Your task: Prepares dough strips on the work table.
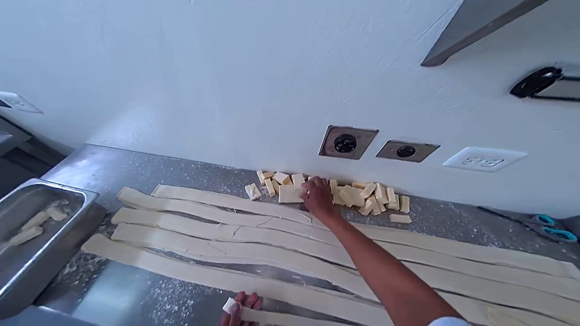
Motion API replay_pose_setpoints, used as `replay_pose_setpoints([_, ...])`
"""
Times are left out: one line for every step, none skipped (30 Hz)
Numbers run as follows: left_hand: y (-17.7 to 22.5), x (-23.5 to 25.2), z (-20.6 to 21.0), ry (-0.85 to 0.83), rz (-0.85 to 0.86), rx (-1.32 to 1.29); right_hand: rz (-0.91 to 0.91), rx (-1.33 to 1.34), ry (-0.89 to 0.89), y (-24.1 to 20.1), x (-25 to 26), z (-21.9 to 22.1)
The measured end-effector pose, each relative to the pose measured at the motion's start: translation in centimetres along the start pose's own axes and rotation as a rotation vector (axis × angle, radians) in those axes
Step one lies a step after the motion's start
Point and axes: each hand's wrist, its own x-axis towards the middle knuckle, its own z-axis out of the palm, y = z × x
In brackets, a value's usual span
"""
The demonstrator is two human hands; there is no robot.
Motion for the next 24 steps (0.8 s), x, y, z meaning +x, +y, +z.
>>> replay_pose_setpoints([0.1,0.0,0.3,0.043,0.014,-0.002,-0.022,0.013,-0.001,0.2,0.0,0.0])
replay_pose_setpoints([0.1,0.1,0.6,0.079,0.025,-0.003,-0.049,0.019,-0.010,0.3,-0.2,-0.1])
replay_pose_setpoints([0.0,0.3,0.8,0.108,0.034,-0.008,-0.086,0.017,-0.008,0.5,-0.4,-0.2])
replay_pose_setpoints([-0.2,0.6,1.1,0.129,0.044,-0.018,-0.145,0.014,0.012,0.8,-0.7,-0.1])
replay_pose_setpoints([-0.3,0.9,1.3,0.143,0.051,-0.029,-0.225,0.021,0.050,1.2,-0.9,0.1])
replay_pose_setpoints([-0.5,1.2,1.4,0.146,0.056,-0.041,-0.296,0.043,0.090,1.6,-1.3,0.3])
replay_pose_setpoints([-0.6,1.4,1.4,0.144,0.062,-0.051,-0.330,0.081,0.126,1.7,-1.8,0.3])
replay_pose_setpoints([-0.5,1.7,1.5,0.136,0.066,-0.055,-0.307,0.124,0.133,1.3,-2.4,-0.1])
replay_pose_setpoints([-0.4,1.8,1.7,0.125,0.069,-0.052,-0.266,0.156,0.143,0.8,-3.0,-0.7])
replay_pose_setpoints([-0.1,1.8,1.8,0.118,0.067,-0.043,-0.235,0.167,0.165,0.4,-3.4,-1.2])
replay_pose_setpoints([0.0,1.9,1.9,0.111,0.059,-0.029,-0.216,0.163,0.178,0.2,-3.5,-1.6])
replay_pose_setpoints([0.2,1.9,1.8,0.103,0.047,-0.013,-0.206,0.153,0.182,0.2,-3.5,-1.9])
replay_pose_setpoints([0.4,2.0,1.8,0.095,0.037,0.002,-0.194,0.146,0.177,0.4,-3.6,-2.2])
replay_pose_setpoints([0.7,2.1,1.8,0.085,0.034,0.014,-0.160,0.161,0.160,0.2,-3.7,-2.7])
replay_pose_setpoints([1.0,2.3,1.8,0.076,0.038,0.025,-0.105,0.204,0.149,-0.4,-4.0,-3.4])
replay_pose_setpoints([1.4,2.5,1.8,0.072,0.045,0.037,-0.064,0.263,0.151,-1.4,-4.6,-4.0])
replay_pose_setpoints([1.6,2.5,1.6,0.081,0.048,0.045,-0.052,0.322,0.149,-2.8,-5.9,-4.3])
replay_pose_setpoints([1.7,2.5,1.3,0.093,0.046,0.050,-0.076,0.361,0.122,-4.3,-8.0,-4.3])
replay_pose_setpoints([1.7,2.6,1.0,0.102,0.044,0.049,-0.125,0.384,0.069,-5.9,-10.5,-3.9])
replay_pose_setpoints([1.7,2.8,0.8,0.109,0.045,0.044,-0.175,0.409,0.001,-7.5,-13.1,-3.2])
replay_pose_setpoints([1.5,3.0,0.7,0.117,0.046,0.038,-0.203,0.449,-0.065,-9.0,-15.8,-2.1])
replay_pose_setpoints([1.3,3.1,0.6,0.124,0.049,0.032,-0.192,0.492,-0.143,-10.4,-18.2,-0.9])
replay_pose_setpoints([1.1,3.2,0.5,0.133,0.052,0.028,-0.158,0.528,-0.225,-11.5,-20.1,0.2])
replay_pose_setpoints([0.8,3.2,0.4,0.138,0.058,0.026,-0.116,0.551,-0.292,-12.5,-21.5,1.2])
